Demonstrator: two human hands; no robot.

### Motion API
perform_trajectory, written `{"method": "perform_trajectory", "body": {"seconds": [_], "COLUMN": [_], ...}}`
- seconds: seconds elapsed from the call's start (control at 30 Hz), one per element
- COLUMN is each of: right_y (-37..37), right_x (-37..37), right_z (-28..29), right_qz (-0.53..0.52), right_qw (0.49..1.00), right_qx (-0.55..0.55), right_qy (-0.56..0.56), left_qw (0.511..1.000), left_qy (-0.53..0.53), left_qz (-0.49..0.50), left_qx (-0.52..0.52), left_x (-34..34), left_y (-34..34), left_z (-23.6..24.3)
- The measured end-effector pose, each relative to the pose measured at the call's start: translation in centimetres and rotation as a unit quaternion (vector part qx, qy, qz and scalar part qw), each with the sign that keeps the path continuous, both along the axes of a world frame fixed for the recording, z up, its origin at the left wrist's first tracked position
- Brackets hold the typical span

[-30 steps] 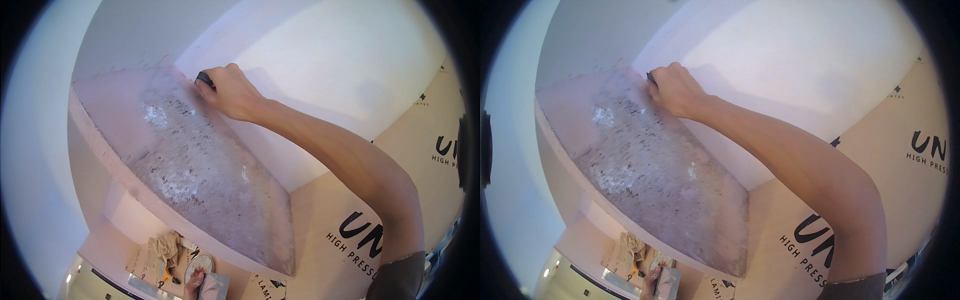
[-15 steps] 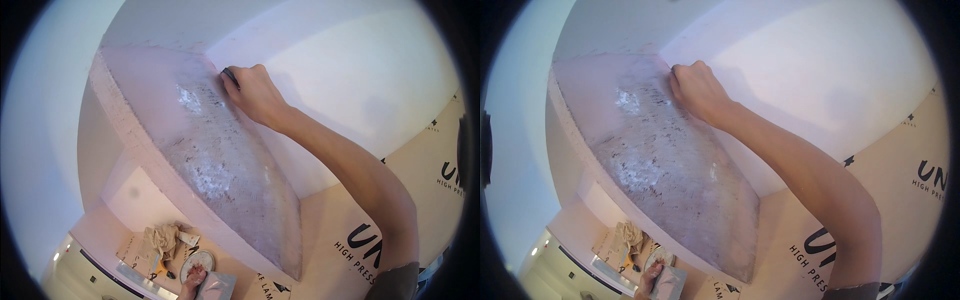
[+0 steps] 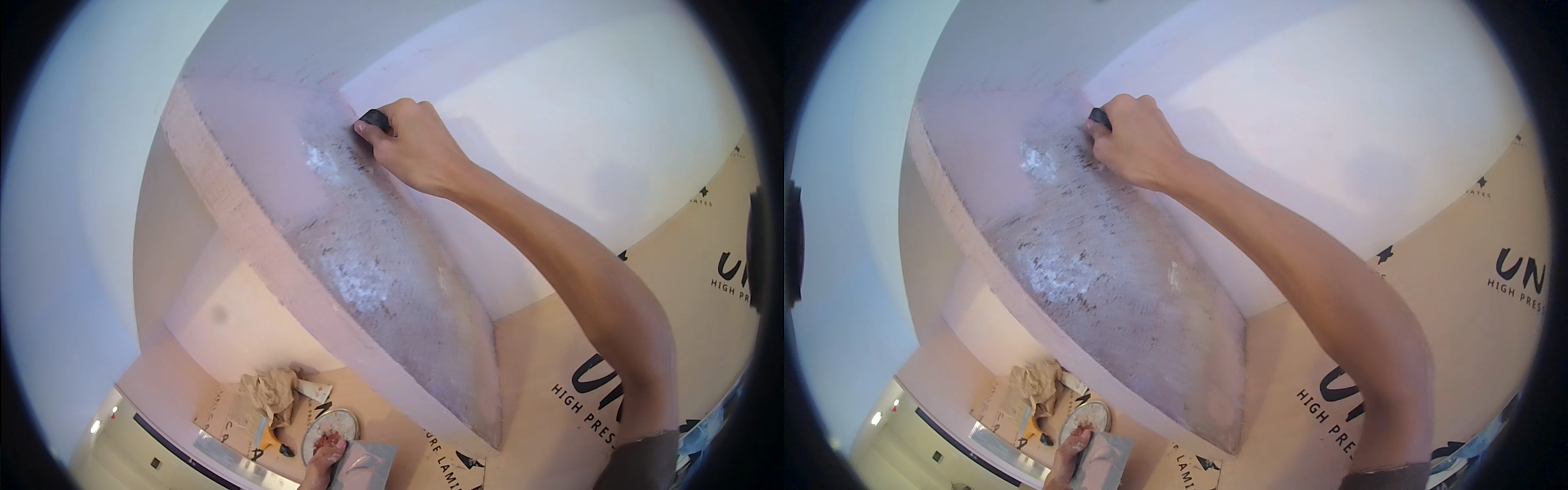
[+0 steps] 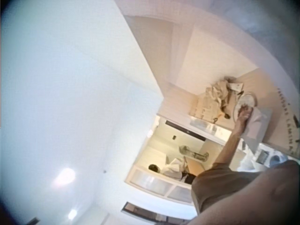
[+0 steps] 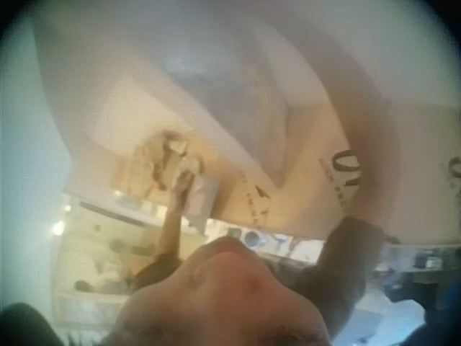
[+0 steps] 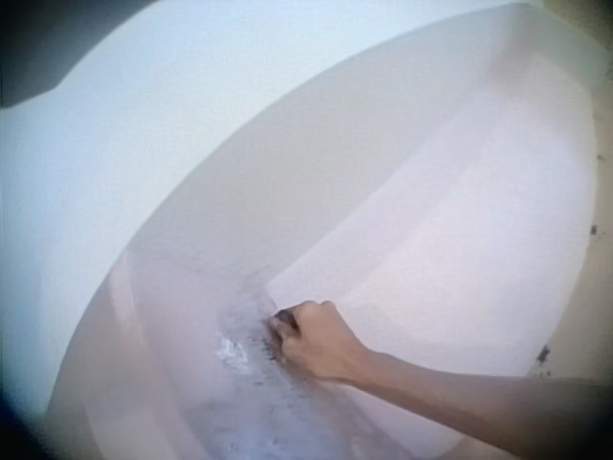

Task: The person scoops wall compound from a container with a putty knife and applies it to a vertical wooden panel, smoothing the surface. They repeat this process across different sections of the panel.

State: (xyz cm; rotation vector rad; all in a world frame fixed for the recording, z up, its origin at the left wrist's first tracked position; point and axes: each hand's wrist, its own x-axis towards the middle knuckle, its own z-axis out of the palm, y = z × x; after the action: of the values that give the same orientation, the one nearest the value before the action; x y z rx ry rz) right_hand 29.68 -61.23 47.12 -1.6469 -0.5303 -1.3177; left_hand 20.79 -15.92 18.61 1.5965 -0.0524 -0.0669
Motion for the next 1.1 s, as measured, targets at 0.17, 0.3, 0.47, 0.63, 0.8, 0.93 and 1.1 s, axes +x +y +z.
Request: {"method": "perform_trajectory", "body": {"seconds": [0.17,0.3,0.47,0.63,0.8,0.93,1.1], "right_y": [-2.2,-2.2,-1.5,-0.3,0.6,1.2,1.1], "right_x": [-2.5,-0.1,1.1,1.3,1.5,2.4,0.3], "right_z": [-1.2,-1.7,-2.4,-3.0,-2.9,-3.0,-3.2], "right_qz": [0.009,-0.026,-0.001,-0.006,-0.010,-0.030,0.012], "right_qw": [1.000,0.999,1.000,1.000,1.000,0.998,0.997], "right_qx": [0.010,-0.010,0.011,0.004,0.011,0.005,-0.021], "right_qy": [0.003,-0.021,0.006,-0.018,-0.018,-0.054,-0.076], "left_qw": [0.999,0.999,0.997,0.996,0.997,0.997,0.998], "left_qy": [0.040,0.043,0.075,0.059,0.057,0.054,0.036], "left_qz": [-0.014,0.007,-0.008,0.030,0.047,0.016,0.020], "left_qx": [-0.031,-0.019,-0.027,-0.055,-0.038,-0.045,-0.055], "left_x": [-1.4,-1.1,-0.6,-1.3,-1.5,-1.0,-0.5], "left_y": [-0.3,-0.9,1.0,-1.1,-1.5,-0.3,0.5], "left_z": [1.2,1.5,0.8,1.4,1.9,1.3,0.5]}}
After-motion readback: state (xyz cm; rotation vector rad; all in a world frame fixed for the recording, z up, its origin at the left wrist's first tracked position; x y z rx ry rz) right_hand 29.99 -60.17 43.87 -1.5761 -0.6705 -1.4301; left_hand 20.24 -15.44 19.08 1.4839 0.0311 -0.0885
